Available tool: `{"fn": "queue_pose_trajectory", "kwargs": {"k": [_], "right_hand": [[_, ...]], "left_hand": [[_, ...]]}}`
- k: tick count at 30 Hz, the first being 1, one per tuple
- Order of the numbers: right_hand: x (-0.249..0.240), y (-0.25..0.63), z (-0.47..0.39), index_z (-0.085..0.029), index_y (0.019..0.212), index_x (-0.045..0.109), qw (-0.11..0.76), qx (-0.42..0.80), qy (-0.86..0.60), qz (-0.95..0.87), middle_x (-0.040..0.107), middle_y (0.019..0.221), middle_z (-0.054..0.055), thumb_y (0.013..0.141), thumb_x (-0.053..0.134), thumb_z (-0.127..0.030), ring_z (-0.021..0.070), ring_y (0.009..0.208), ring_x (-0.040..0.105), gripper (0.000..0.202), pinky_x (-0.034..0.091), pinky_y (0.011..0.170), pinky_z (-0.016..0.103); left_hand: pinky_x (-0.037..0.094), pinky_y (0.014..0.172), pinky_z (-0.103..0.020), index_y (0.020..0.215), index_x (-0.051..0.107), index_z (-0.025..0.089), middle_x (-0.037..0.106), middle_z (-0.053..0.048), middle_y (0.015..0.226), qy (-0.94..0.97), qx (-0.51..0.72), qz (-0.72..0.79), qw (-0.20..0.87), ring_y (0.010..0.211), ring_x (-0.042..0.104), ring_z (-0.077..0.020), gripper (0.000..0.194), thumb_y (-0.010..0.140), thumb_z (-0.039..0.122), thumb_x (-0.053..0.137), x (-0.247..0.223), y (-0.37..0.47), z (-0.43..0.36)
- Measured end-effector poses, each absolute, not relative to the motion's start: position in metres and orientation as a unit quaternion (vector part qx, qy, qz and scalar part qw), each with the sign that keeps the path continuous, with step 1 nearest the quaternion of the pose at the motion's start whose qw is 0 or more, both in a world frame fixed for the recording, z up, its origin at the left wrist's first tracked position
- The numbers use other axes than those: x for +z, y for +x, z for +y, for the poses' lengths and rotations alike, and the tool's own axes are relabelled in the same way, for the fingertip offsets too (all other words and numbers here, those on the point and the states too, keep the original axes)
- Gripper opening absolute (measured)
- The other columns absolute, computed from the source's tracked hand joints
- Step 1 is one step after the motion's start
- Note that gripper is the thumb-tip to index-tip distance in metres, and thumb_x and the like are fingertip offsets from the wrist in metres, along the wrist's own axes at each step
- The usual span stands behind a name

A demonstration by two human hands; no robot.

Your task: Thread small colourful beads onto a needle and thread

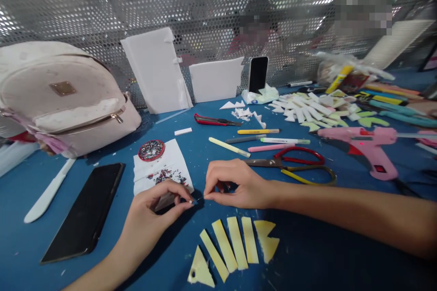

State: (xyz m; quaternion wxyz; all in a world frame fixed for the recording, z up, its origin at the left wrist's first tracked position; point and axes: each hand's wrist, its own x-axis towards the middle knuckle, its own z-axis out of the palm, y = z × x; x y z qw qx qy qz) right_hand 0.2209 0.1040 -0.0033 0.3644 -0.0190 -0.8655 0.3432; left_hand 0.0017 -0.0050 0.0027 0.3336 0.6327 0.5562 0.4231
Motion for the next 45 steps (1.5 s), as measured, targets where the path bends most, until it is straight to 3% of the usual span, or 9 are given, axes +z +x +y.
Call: {"fn": "queue_pose_trajectory", "kwargs": {"k": [31,40,45], "right_hand": [[-0.0055,0.2201,0.1037,-0.017,0.089,0.066,0.326,0.269,-0.014,-0.906,0.067,0.082,0.002,0.098,0.061,-0.022,0.0104,0.071,0.059,0.011,0.043,0.064,0.021],[-0.0042,0.2186,0.1015,-0.019,0.089,0.065,0.318,0.216,0.013,-0.923,0.069,0.084,0.002,0.1,0.057,-0.023,0.0113,0.076,0.062,0.014,0.04,0.065,0.022],[-0.0047,0.2194,0.1025,-0.019,0.094,0.066,0.292,0.201,0.02,-0.935,0.07,0.088,0.002,0.105,0.053,-0.03,0.0114,0.08,0.063,0.021,0.04,0.067,0.023]], "left_hand": [[0.056,0.069,-0.02,0.078,0.075,0.022,0.072,0.0,0.076,0.631,0.435,0.539,0.349,0.07,0.065,-0.0127,0.006,0.081,0.017,0.077,0.0026,0.0044,-0.0049],[0.053,0.067,-0.023,0.076,0.076,0.024,0.075,0.001,0.076,0.69,0.426,0.514,0.279,0.069,0.067,-0.0147,0.011,0.081,0.015,0.077,0.0071,0.0094,-0.0046],[0.048,0.071,-0.029,0.073,0.075,0.025,0.075,0.002,0.072,0.708,0.41,0.509,0.267,0.069,0.067,-0.0167,0.012,0.083,0.021,0.08,0.0063,0.0082,-0.005]]}}
